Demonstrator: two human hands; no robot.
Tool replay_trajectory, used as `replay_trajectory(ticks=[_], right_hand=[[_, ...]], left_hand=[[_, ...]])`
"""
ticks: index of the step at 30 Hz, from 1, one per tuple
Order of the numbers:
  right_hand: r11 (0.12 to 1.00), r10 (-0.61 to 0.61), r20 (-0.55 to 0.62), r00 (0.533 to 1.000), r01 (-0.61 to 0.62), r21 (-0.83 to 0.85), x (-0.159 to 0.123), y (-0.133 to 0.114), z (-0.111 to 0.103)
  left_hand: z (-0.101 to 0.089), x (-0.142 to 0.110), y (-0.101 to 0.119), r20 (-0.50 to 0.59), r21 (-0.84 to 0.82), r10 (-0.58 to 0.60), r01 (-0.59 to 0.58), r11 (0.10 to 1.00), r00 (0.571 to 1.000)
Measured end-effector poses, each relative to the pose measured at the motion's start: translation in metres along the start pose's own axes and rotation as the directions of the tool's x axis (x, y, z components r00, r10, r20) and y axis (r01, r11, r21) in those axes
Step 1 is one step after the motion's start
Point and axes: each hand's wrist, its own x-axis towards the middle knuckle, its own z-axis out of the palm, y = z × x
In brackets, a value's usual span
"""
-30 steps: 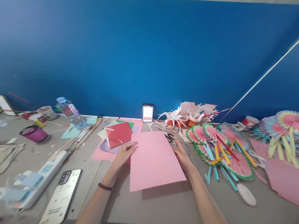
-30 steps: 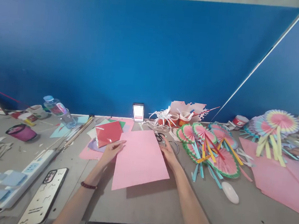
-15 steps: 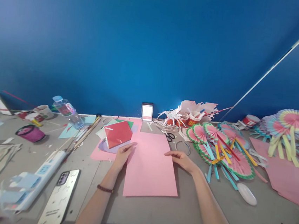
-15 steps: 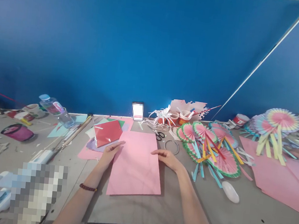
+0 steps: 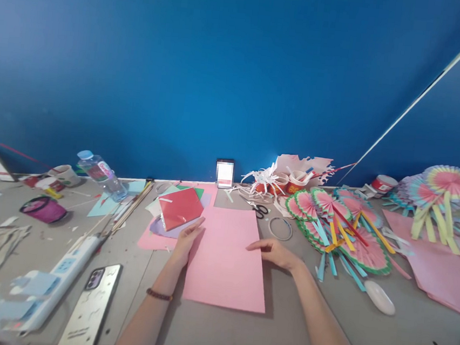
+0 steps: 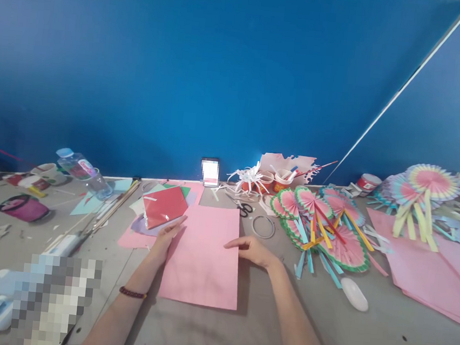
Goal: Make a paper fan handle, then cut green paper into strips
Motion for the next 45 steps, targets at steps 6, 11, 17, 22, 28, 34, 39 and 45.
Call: replay_trajectory(ticks=[6,11,17,22,28,34,39,45], right_hand=[[0.999,0.01,-0.022,1.0,-0.011,-0.041,0.001,-0.001,-0.002],[0.999,0.003,-0.08,0.997,-0.006,-0.037,-0.001,-0.003,-0.003],[0.996,-0.005,-0.112,0.994,-0.004,-0.085,0.001,0.003,-0.009],[0.995,-0.036,-0.11,0.993,0.025,-0.101,-0.001,0.001,-0.011],[0.996,-0.046,-0.015,0.999,0.044,-0.074,-0.004,-0.009,-0.006],[0.997,-0.031,-0.013,0.999,0.03,-0.069,-0.004,-0.009,-0.001],[0.999,0.043,0.071,0.997,-0.041,-0.028,-0.005,-0.008,0.004],[0.998,0.048,0.209,0.977,-0.039,-0.047,-0.007,-0.007,0.009]], left_hand=[[0.0,0.002,-0.005,-0.012,0.001,0.023,-0.023,1.0,1.0],[-0.004,0.006,-0.006,0.022,0.045,0.048,-0.049,0.998,0.999],[-0.006,0.008,-0.008,0.046,0.019,0.073,-0.074,0.997,0.996],[-0.003,0.002,-0.004,0.052,-0.001,0.039,-0.039,0.999,0.998],[0.004,-0.006,0.007,0.056,-0.053,0.026,-0.023,0.998,0.998],[0.007,-0.016,0.015,0.121,-0.015,-0.057,0.06,0.998,0.991],[0.004,-0.022,0.019,0.138,-0.08,-0.136,0.148,0.986,0.981],[-0.006,-0.024,0.023,0.123,-0.121,-0.219,0.234,0.965,0.968]])
